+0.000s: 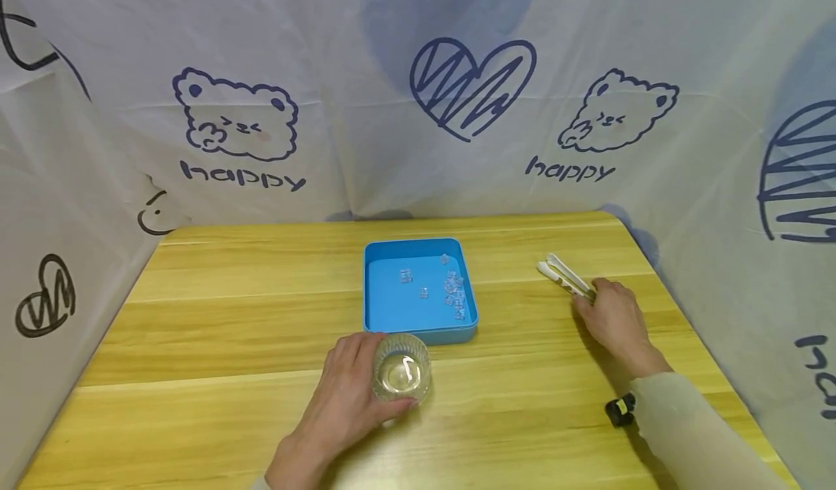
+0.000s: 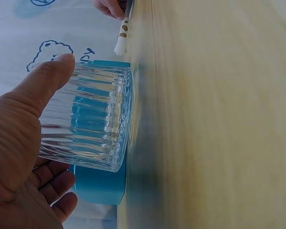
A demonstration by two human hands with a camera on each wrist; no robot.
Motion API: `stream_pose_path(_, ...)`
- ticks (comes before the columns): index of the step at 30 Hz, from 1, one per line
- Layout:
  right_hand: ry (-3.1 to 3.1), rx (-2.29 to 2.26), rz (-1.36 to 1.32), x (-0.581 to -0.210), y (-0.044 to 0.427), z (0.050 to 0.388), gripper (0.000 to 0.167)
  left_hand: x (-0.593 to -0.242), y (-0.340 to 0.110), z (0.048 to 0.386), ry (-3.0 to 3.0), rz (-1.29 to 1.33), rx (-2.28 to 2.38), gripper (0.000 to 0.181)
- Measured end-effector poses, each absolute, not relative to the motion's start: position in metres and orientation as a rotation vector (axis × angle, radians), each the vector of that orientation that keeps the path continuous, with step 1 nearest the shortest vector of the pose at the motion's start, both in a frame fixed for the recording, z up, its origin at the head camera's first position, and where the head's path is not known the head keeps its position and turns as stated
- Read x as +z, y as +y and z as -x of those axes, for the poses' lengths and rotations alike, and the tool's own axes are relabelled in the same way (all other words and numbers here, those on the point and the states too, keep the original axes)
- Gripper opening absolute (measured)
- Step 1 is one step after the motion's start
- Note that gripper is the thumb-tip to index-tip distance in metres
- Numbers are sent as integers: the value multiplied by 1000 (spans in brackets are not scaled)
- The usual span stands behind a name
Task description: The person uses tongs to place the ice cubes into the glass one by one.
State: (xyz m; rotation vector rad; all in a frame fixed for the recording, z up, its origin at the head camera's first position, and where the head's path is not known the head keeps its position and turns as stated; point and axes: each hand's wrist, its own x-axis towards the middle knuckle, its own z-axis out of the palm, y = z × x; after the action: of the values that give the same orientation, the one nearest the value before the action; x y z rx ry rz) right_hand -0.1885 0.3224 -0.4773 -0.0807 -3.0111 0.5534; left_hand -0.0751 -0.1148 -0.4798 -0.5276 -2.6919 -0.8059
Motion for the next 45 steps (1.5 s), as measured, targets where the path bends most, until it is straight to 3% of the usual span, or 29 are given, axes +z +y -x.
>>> stream_pose_path(11,-3028,540,67,-480,325,191,40,-479,-115,75,-2687,526,-823,97)
stream_pose_path(23,-3052,542,95,-480,323,192,50,-478,-114,74,-2713,513,-839,97)
stream_pose_path(45,-3107,505,92,-480,325,194,47,-479,-114,73,-2697,526,-851,98)
